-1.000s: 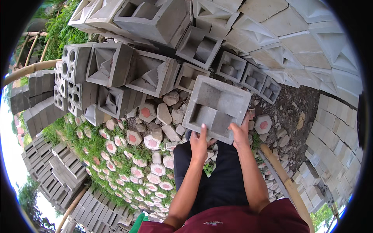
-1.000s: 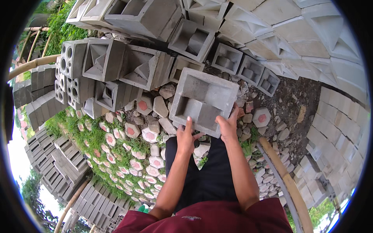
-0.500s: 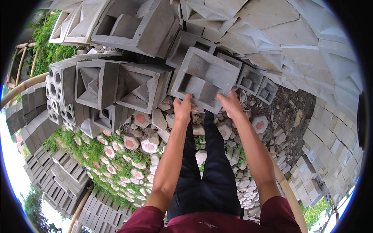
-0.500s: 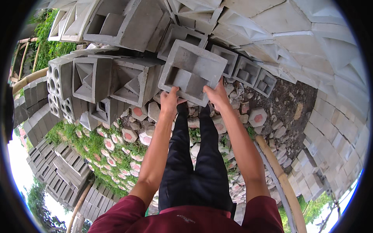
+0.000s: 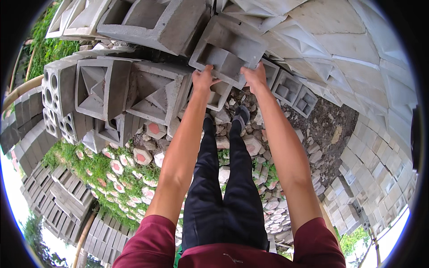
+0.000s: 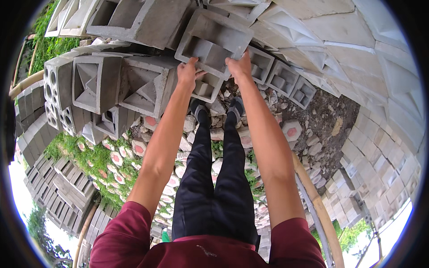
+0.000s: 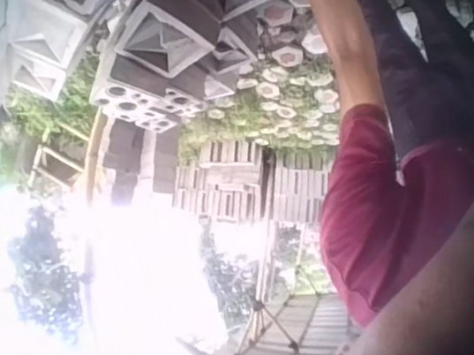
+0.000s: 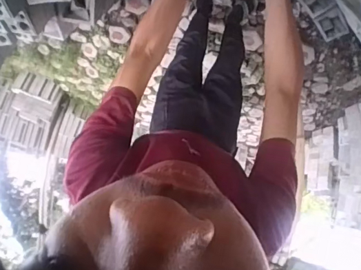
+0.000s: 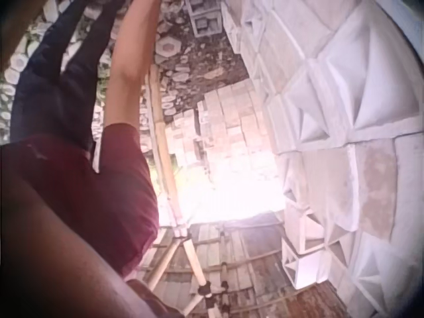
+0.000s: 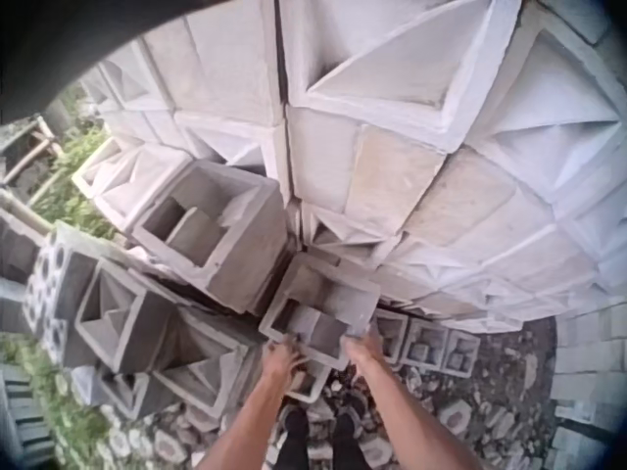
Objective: The person picks up decorative concrete blocks by hand and stacks them onto a pile in an outdoor area.
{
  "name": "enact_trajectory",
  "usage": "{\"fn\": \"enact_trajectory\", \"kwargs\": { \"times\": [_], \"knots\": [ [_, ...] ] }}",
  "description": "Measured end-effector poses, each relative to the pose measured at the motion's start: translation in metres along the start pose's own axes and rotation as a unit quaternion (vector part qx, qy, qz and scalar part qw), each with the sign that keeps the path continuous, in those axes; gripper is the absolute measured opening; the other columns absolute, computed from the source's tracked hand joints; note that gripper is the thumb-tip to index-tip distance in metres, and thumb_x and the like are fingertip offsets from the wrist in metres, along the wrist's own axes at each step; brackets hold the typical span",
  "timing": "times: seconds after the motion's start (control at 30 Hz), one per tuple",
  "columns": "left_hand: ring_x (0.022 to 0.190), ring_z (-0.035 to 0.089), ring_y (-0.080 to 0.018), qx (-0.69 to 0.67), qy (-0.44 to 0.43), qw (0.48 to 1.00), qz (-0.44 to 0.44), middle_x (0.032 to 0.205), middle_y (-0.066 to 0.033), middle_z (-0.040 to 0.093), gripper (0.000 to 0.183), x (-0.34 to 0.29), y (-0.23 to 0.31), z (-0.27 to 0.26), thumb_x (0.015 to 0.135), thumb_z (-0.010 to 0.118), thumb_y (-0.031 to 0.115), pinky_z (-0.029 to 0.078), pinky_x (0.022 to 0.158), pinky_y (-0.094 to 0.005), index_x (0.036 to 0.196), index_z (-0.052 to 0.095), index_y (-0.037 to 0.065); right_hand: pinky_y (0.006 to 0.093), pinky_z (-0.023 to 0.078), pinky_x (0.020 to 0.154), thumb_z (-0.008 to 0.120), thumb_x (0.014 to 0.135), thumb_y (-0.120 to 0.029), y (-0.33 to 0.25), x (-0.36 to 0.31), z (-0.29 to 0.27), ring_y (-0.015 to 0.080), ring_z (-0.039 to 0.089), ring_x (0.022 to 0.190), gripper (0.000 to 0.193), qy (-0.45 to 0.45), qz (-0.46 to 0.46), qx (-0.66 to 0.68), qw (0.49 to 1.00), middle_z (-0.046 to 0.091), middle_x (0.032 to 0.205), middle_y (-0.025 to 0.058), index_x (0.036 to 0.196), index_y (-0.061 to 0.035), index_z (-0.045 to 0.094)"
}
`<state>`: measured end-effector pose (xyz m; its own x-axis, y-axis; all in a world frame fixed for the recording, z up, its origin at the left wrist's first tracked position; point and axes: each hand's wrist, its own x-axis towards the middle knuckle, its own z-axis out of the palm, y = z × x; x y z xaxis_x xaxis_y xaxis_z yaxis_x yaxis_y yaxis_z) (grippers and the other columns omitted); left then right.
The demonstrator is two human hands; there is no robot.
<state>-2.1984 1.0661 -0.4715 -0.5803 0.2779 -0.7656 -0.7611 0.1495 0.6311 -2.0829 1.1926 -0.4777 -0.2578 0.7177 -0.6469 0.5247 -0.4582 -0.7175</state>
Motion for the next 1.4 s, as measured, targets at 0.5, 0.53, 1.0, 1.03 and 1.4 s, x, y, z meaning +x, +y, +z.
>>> {"fn": "enact_trajectory", "kwargs": {
  "times": [0.5, 0.53, 1.0, 1.03, 1.4],
  "knots": [
    [0.074, 0.062, -0.0218, 0.034, 0.088, 0.994, 0.062, 0.089, -0.0116, 0.058, 0.026, 0.016, -0.007, 0.008, 0.088, 0.062, 0.015, 0.062, 0.055, -0.0401, 0.097, 0.053, -0.007, 0.0387, 0.052, 0.087, 0.072, 0.069, -0.008, 0.002, 0.018, 0.013, 0.03, 0.065, 0.101, 0.069, -0.024, 0.018, -0.05, 0.998, 0.063, 0.115, 0.0186, 0.131, -0.0043, 0.043],
    [0.074, 0.062, -0.022, 0.041, 0.1, 0.992, 0.061, 0.091, -0.0125, 0.058, 0.027, 0.014, -0.006, 0.01, 0.088, 0.062, 0.015, 0.062, 0.056, -0.0397, 0.098, 0.052, -0.008, 0.0388, 0.051, 0.089, 0.072, 0.07, -0.009, 0.003, 0.018, 0.01, 0.0304, 0.064, 0.102, 0.069, -0.033, 0.024, -0.041, 0.998, 0.063, 0.115, 0.019, 0.131, -0.0044, 0.042],
    [0.092, 0.061, -0.0232, 0.07, 0.095, 0.992, 0.049, 0.104, -0.0129, 0.058, 0.036, -0.007, 0.006, 0.007, 0.091, 0.059, 0.019, 0.061, 0.066, -0.039, 0.115, 0.05, -0.007, 0.0384, 0.051, 0.087, 0.074, 0.074, -0.017, -0.013, -0.009, 0.009, 0.0312, 0.065, 0.101, 0.079, -0.067, 0.001, -0.058, 0.996, 0.063, 0.115, 0.0204, 0.139, -0.0025, 0.031],
    [0.095, 0.06, -0.023, 0.072, 0.071, 0.994, 0.048, 0.107, -0.0131, 0.058, 0.036, -0.007, 0.006, 0.002, 0.093, 0.057, 0.02, 0.061, 0.07, -0.0396, 0.117, 0.05, -0.006, 0.0387, 0.051, 0.087, 0.075, 0.075, -0.021, -0.009, -0.008, 0.01, 0.0311, 0.065, 0.101, 0.078, -0.073, -0.008, -0.048, 0.996, 0.064, 0.114, 0.0203, 0.138, -0.002, 0.033],
    [0.117, 0.056, -0.0263, 0.005, -0.063, 0.997, -0.051, 0.13, -0.0167, 0.055, 0.045, -0.104, -0.001, -0.047, 0.096, 0.055, 0.026, 0.052, 0.089, -0.0418, 0.13, 0.046, -0.001, 0.0341, 0.048, 0.087, 0.068, 0.086, -0.037, 0.08, -0.09, 0.014, 0.0269, 0.063, 0.098, 0.056, 0.028, -0.001, -0.043, 0.999, 0.064, 0.108, 0.0204, 0.12, 0.0058, 0.055]
  ]
}}
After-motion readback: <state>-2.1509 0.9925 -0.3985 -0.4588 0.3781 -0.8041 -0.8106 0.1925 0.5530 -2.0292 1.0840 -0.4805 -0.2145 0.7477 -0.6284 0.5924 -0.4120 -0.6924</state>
